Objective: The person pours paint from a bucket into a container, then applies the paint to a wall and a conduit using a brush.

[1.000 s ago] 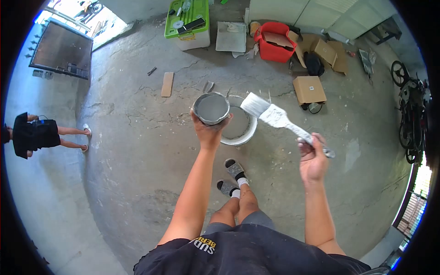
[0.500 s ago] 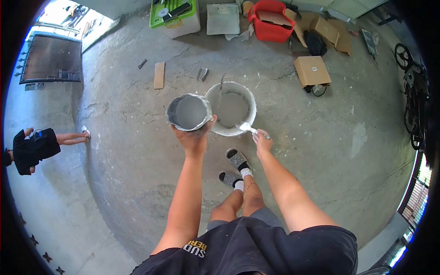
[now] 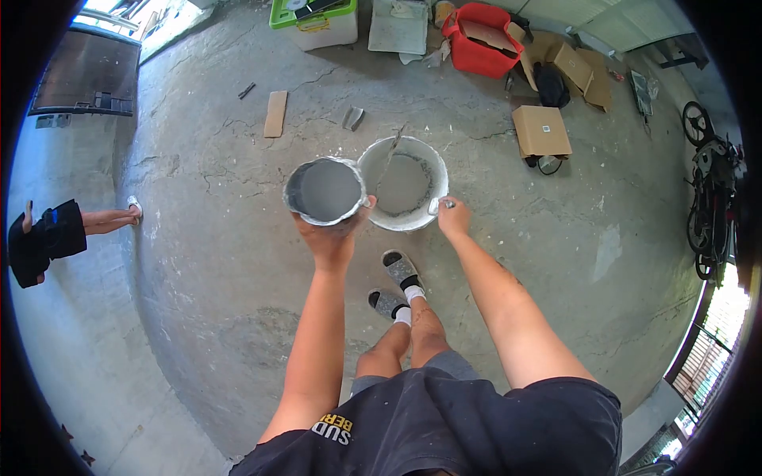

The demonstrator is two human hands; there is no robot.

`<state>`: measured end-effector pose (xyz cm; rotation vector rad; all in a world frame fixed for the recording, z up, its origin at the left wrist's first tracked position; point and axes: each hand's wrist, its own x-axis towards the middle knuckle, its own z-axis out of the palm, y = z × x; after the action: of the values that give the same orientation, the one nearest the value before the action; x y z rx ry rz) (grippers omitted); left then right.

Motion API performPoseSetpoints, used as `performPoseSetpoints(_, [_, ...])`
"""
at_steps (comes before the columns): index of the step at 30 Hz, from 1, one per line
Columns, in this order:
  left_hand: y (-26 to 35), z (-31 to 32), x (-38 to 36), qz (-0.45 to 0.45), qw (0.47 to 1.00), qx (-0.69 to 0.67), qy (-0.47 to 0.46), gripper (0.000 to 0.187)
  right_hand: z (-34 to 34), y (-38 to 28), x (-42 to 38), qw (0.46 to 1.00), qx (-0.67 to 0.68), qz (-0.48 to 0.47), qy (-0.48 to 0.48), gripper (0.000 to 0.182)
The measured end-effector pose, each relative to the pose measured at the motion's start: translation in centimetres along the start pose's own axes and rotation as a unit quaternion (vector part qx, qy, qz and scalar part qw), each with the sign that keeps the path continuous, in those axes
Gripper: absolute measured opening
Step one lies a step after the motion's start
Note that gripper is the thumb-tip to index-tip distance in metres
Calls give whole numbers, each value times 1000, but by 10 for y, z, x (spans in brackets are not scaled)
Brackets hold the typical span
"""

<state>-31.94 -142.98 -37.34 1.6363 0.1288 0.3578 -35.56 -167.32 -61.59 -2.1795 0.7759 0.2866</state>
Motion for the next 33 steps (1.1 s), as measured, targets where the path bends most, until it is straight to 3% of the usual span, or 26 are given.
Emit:
performPoseSetpoints(3, [-1,-16,5,-21,999,-24,35,82,0,-17,1,999,14,-48,-19,19])
performPoseSetpoints(5, [-4,-27,8,4,999,20,41,83,11,-1,14,983,-63,-143,-93,19])
performPoseSetpoints(7, [-6,-34,6,24,996,64,48,83,9,-17,21,982,-65,-136,-118,18])
performPoseSetpoints(9, [-7,-38,2,-33,997,-29,56,84,5,-28,24,979,-69,-128,-145,18])
performPoseSetpoints(12, [-6,-40,0,-37,995,-61,66,81,5,-34,32,983,-73,-105,-134,18])
performPoseSetpoints(13, [-7,-43,0,-38,995,-61,68,81,9,-32,39,973,-104,-145,-149,18])
performPoseSetpoints(15, [-8,-52,-4,16,996,81,33,78,14,-34,47,958,-137,-186,-170,18])
performPoseSetpoints(18, [-5,-56,-6,4,997,75,26,78,1,-58,45,951,-96,-222,-192,19])
performPoseSetpoints(20, [-14,-60,-8,-1,995,93,29,82,-5,-71,51,914,-246,-196,-256,19])
performPoseSetpoints(22, [-18,-63,-12,-3,993,111,28,85,-5,-73,51,922,-213,-206,-250,20])
performPoseSetpoints(24, [-20,-63,-14,-27,998,24,60,93,-4,-73,53,928,-178,-219,-244,20])
performPoseSetpoints(27, [-26,-70,-17,-22,997,49,54,97,-5,-69,51,898,-260,-242,-260,21])
performPoseSetpoints(31, [-9,-73,-16,9,995,88,50,97,-4,-50,38,934,-173,-211,-230,22])
performPoseSetpoints(33, [5,-74,-14,-6,997,7,74,67,-2,-32,34,937,-166,-216,-220,22])
